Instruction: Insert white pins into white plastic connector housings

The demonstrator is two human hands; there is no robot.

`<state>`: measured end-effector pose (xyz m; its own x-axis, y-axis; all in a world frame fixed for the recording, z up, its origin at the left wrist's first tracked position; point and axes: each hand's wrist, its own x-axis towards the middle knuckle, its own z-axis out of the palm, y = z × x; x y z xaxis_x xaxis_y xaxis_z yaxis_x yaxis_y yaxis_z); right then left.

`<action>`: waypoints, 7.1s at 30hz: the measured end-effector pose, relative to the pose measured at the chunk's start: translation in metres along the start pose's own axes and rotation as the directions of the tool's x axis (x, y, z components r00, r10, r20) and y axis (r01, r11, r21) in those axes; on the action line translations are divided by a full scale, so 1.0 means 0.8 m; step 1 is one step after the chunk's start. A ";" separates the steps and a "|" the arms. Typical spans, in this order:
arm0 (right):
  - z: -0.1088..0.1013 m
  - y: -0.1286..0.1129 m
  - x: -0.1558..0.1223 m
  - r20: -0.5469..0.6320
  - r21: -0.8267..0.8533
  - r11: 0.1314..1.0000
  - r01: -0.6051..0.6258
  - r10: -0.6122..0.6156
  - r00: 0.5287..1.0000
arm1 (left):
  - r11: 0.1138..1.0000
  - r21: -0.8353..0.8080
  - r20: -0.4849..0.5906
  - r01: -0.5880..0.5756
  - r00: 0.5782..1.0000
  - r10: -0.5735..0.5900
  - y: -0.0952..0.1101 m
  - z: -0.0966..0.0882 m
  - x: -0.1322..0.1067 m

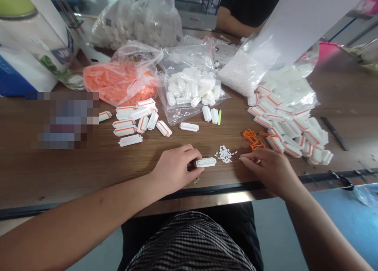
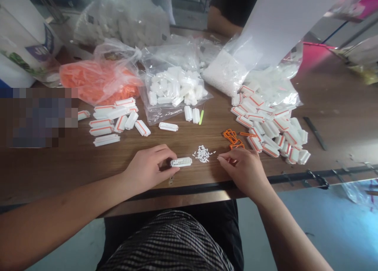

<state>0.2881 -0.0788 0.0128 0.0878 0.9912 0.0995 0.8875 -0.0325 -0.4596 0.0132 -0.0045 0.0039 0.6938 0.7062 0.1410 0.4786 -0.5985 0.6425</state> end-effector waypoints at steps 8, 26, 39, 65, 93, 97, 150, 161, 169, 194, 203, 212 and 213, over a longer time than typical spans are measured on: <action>0.007 -0.041 0.004 -0.042 0.262 0.963 -0.059 0.072 0.997 | 1.000 0.010 0.006 0.005 1.000 -0.005 0.001 0.001 0.000; 0.029 -0.090 0.024 0.035 0.098 0.916 0.388 -0.393 0.919 | 1.000 0.024 -0.008 0.014 1.000 -0.013 0.002 0.002 0.000; 0.026 -0.089 0.033 0.069 0.096 0.864 0.493 -0.500 0.863 | 0.999 0.031 0.000 0.019 1.000 -0.019 0.003 0.002 0.000; 0.011 -0.012 0.014 -0.056 -0.046 0.997 -0.054 0.051 0.997 | 1.000 0.005 -0.018 -0.021 1.000 0.021 -0.003 0.002 -0.001; -0.006 -0.006 0.003 0.042 -0.049 0.988 -0.147 0.149 0.988 | 1.000 0.004 -0.020 -0.024 1.000 0.024 -0.001 0.000 0.000; -0.011 0.003 0.006 0.038 0.063 0.986 -0.155 0.153 0.988 | 1.000 0.008 -0.014 -0.018 1.000 0.018 -0.001 -0.001 0.000; -0.009 0.024 0.015 0.042 -0.222 0.961 0.165 -0.159 0.986 | 1.000 0.005 -0.041 -0.029 0.999 0.029 -0.004 0.002 0.001; -0.011 -0.018 0.028 0.001 0.028 0.999 0.023 -0.023 1.000 | 0.999 0.023 -0.046 -0.029 0.998 0.030 -0.002 0.002 -0.001; -0.001 0.012 0.024 0.000 -0.002 0.997 -0.079 0.079 0.997 | 0.999 0.019 -0.056 -0.046 0.997 0.047 -0.004 0.003 0.000; 0.020 -0.041 0.067 0.062 0.161 0.980 -0.114 0.105 0.993 | 1.000 0.025 0.008 0.002 1.000 -0.002 0.002 -0.002 0.000; 0.032 -0.095 0.028 0.074 0.387 0.902 0.194 -0.240 0.968 | 1.000 0.015 -0.028 -0.016 0.999 0.016 0.000 0.002 -0.001; 0.031 -0.086 0.018 0.033 0.312 0.926 0.211 -0.233 0.972 | 1.000 0.016 0.010 0.007 1.000 -0.007 0.002 -0.001 0.000; 0.030 -0.084 0.013 0.049 0.301 0.931 0.205 -0.230 0.972 | 1.000 0.015 0.013 0.007 1.000 -0.007 0.003 -0.001 0.000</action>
<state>0.2188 -0.0632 0.0237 -0.1412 0.9771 0.1594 0.7082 0.2121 -0.6734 0.0140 -0.0053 0.0057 0.6975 0.7054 0.1264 0.4914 -0.5992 0.6321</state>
